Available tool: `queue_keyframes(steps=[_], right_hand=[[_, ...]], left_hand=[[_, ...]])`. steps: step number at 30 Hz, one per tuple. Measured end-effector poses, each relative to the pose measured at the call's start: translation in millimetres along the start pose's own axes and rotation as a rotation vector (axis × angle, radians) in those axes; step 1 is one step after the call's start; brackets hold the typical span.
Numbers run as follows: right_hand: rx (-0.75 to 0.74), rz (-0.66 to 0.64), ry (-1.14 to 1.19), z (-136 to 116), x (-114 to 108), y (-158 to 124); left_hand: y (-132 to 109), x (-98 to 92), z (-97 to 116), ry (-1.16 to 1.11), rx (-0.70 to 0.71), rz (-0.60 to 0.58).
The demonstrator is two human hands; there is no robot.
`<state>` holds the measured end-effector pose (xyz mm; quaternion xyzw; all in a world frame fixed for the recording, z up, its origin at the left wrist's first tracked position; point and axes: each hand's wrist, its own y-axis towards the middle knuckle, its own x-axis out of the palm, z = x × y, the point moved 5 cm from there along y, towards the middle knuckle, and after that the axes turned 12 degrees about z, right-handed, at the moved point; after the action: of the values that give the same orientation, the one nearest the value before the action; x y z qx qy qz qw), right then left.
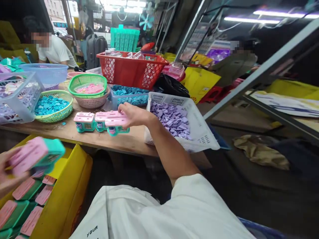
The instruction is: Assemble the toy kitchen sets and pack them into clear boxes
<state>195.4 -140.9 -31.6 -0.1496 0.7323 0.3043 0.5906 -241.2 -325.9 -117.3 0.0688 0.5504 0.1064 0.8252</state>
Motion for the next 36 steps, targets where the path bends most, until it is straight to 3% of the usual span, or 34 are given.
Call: queue_keyframes(steps=[2,4,6,8,11,16,20,25,30,34,36], right_hand=[[0.109,-0.076,-0.082,36,15,-3],[0.192,-0.152,-0.158,61,31,-4],[0.241,-0.205,-0.218,77,44,-5],[0.251,-0.219,-0.234,85,51,-5],[0.237,-0.191,-0.215,90,53,-4],[0.219,-0.237,-0.181,102,52,10],[0.25,-0.301,-0.176,116,59,22],[0.34,-0.318,-0.14,134,66,5],[0.182,-0.342,-0.208,128,57,-23],[0.231,-0.423,-0.223,126,54,-17],[0.278,-0.431,-0.214,129,53,-8]], left_hand=[[39,8.4,68,-0.165,0.114,0.058],[80,32.3,144,-0.273,0.307,0.019],[118,57.8,206,-0.25,0.434,0.001],[151,76.6,249,-0.218,0.498,0.003],[194,91.1,286,-0.182,0.524,0.006],[249,114.4,311,-0.186,0.453,-0.134],[269,137.7,309,-0.257,0.399,-0.247],[274,149.9,293,-0.196,0.447,-0.369],[266,161.2,298,0.054,0.682,-0.362],[258,177.2,305,-0.004,0.794,-0.409],[259,180.6,304,0.003,0.795,-0.375]])
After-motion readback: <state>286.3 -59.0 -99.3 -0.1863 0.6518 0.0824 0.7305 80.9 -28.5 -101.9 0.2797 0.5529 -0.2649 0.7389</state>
